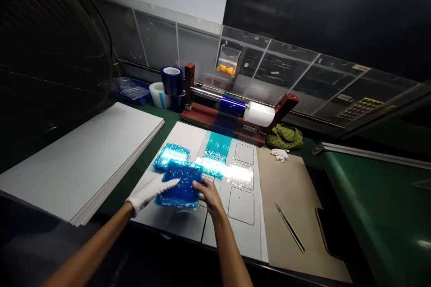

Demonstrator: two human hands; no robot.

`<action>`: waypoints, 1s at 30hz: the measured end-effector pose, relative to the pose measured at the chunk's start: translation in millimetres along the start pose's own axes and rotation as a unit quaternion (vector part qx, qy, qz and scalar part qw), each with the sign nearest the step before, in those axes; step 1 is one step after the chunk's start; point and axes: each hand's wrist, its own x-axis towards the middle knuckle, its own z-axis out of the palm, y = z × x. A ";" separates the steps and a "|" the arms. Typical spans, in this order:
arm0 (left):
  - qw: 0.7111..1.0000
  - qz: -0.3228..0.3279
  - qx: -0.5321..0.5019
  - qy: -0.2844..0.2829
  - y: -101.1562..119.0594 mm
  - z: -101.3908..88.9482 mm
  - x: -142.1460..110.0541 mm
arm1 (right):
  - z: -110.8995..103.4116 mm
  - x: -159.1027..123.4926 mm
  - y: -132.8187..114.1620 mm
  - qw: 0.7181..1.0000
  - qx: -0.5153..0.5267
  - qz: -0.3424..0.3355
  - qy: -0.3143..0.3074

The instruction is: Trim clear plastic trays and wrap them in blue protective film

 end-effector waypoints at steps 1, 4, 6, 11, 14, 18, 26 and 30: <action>1.000 0.004 -0.005 0.011 4.4 -13.6 12.8 | 8.1 18.4 -7.8 1.000 -0.003 0.000 0.007; 0.998 0.022 -0.010 0.054 17.4 -50.2 53.7 | 31.8 72.2 -29.1 0.999 -0.007 0.004 0.036; 0.996 0.033 -0.004 0.084 22.8 -68.6 78.4 | 44.8 101.8 -36.0 0.998 -0.008 0.010 0.054; 0.991 0.031 0.026 0.124 23.4 -91.9 108.4 | 60.2 136.0 -29.2 0.994 -0.016 0.022 0.102; 0.993 0.022 0.034 0.112 20.1 -96.7 107.0 | 62.4 135.8 -22.7 0.993 -0.021 0.018 0.115; 0.994 0.012 0.042 0.103 15.5 -101.7 101.3 | 66.9 132.4 -19.6 0.992 -0.033 0.010 0.125; 0.980 0.029 0.112 0.162 0.3 -108.5 108.8 | 69.9 131.5 -8.2 0.986 -0.070 -0.019 0.150; 0.952 0.075 0.159 0.251 0.5 -113.3 108.0 | 60.8 127.3 -6.4 0.982 -0.082 -0.035 0.164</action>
